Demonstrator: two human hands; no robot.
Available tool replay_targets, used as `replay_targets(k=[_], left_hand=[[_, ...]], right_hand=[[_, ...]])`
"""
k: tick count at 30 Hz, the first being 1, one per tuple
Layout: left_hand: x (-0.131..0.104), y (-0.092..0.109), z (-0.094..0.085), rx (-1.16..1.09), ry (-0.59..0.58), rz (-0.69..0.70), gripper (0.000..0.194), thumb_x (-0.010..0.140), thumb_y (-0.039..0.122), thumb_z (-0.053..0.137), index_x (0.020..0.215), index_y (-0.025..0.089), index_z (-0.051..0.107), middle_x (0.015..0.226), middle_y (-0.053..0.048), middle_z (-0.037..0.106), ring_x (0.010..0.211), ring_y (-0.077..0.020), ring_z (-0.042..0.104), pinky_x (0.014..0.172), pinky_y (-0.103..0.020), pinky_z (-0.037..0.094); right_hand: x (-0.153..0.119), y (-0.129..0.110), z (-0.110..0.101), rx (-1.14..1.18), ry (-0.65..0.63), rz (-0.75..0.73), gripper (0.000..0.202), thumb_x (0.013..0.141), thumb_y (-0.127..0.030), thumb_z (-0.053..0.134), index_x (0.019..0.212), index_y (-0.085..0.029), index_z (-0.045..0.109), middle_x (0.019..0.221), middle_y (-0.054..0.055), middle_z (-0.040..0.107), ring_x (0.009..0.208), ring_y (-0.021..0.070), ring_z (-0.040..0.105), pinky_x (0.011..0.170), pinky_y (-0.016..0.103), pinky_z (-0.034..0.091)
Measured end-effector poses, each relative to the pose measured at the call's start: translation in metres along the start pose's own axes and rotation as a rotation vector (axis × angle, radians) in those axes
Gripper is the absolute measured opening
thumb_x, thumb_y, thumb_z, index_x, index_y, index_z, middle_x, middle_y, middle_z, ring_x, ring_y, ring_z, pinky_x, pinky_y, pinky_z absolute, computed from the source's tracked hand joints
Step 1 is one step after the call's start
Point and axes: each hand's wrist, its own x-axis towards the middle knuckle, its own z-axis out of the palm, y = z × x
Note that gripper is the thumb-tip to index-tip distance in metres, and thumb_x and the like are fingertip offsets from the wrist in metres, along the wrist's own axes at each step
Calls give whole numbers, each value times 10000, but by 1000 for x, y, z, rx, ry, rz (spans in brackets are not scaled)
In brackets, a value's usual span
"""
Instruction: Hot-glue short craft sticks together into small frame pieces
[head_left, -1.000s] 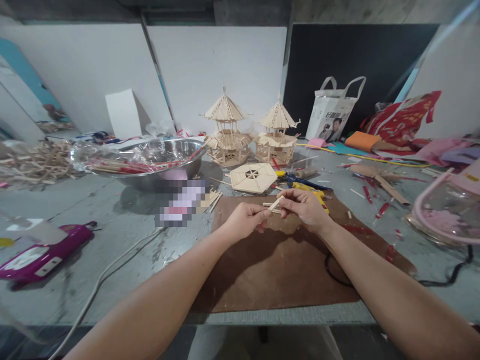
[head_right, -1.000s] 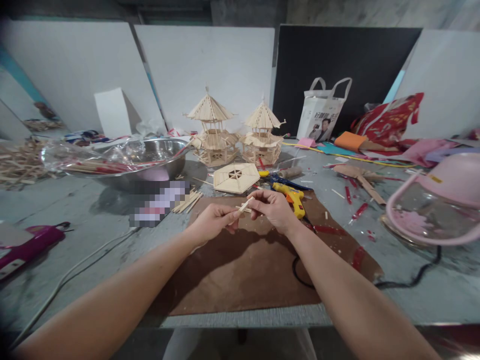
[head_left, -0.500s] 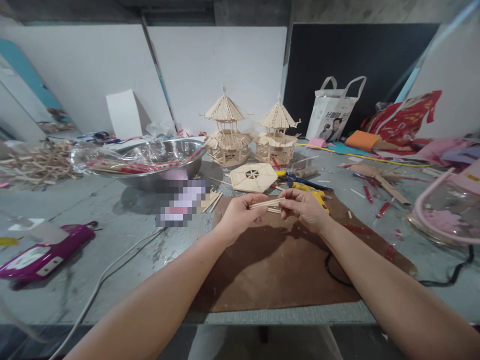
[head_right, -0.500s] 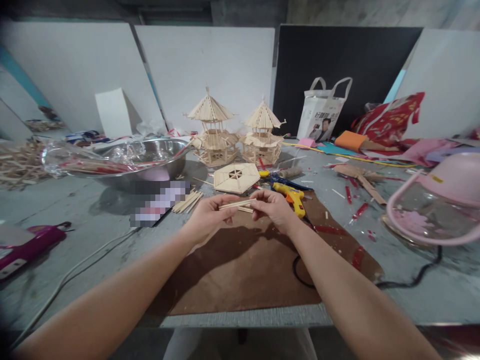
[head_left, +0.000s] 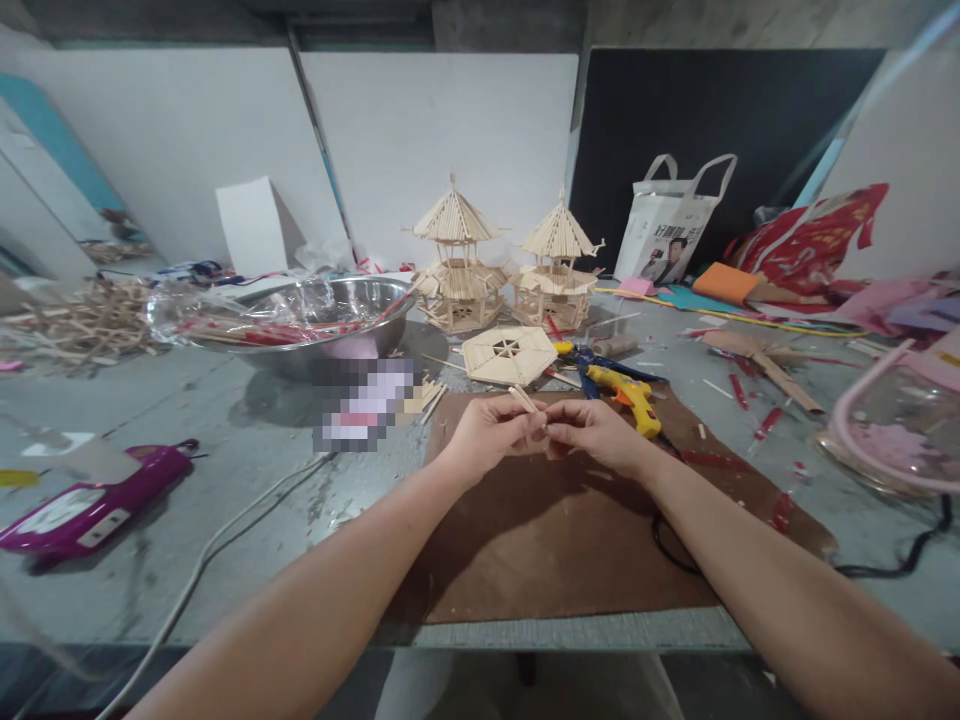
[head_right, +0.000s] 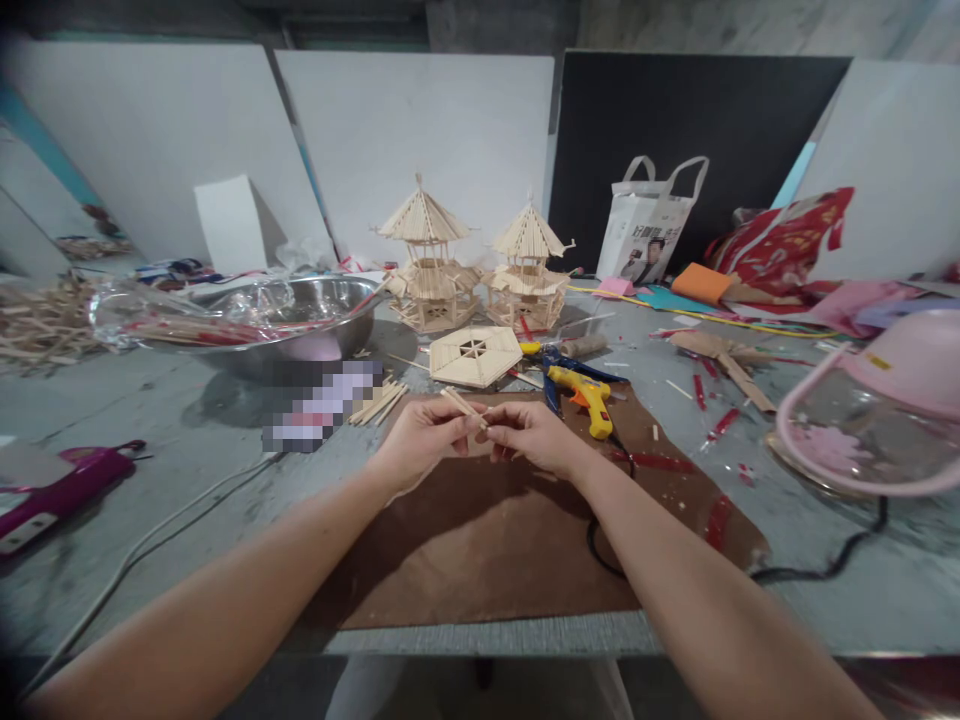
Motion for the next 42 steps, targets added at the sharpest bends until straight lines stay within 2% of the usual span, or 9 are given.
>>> replay_targets(k=[4,8,14,20,22,27,33,39,42], left_hand=[[0,-1,-2,261,48,139,222,676,332,505,742,154,620,848,-57,556,664,-108,498,545,-207,410],[-1,1,-3,494,18,246,207,710,289,458,753,170,621,777,-53,561,696,-120,501,591,-203,389],[-2,6,-4,596,-42,192,217,730,276,417,769,164,599,584,-10,551,541,-93,479,513,-180,344],[-2,5,-2,359,-334,-24,275,740,346,391,727,131,562,560,-4,537,457,-72,473,468,-181,368],[-2,4,-2,273,-369,-79,302,738,373,390,726,125,563,579,-18,549,485,-77,484,474,-184,379],[-3,5,-1,97,-357,-135,318,716,402,429,732,120,575,665,-38,583,560,-84,506,535,-202,396],[-5,4,0,-136,-399,-257,339,687,437,462,770,121,552,655,-43,569,555,-93,519,532,-227,419],[-2,0,-1,-242,-293,-289,354,689,433,465,882,143,524,579,15,495,424,-71,472,424,-219,396],[0,0,-3,-308,-251,-311,341,695,421,462,887,145,519,547,39,445,371,-53,428,366,-198,353]], right_hand=[[2,5,2,-169,23,-88,212,696,-297,502,828,-152,583,668,10,559,586,98,502,563,245,387],[3,7,0,-365,129,-220,206,695,-301,502,826,-172,593,852,48,563,795,151,502,686,283,382],[3,3,-3,-403,283,-244,200,650,-345,547,764,-182,563,733,24,544,647,121,484,569,254,381],[1,-4,1,-192,219,-157,244,619,-318,582,812,-173,547,672,-4,531,562,84,457,502,221,363],[1,-6,2,-138,195,-124,206,611,-313,586,750,-165,548,670,-2,541,547,79,455,475,211,356],[0,-9,4,-15,261,-85,241,577,-328,607,734,-171,515,630,-19,512,490,64,436,397,187,325],[0,-9,4,54,231,-68,236,574,-338,613,699,-164,515,585,-27,505,478,59,437,376,174,284],[3,-4,0,-65,292,-78,243,621,-388,562,709,-169,506,577,-19,527,400,49,361,374,195,279],[4,-4,-12,-279,476,-100,268,646,-429,514,724,-173,522,630,9,550,460,84,429,424,221,326]])
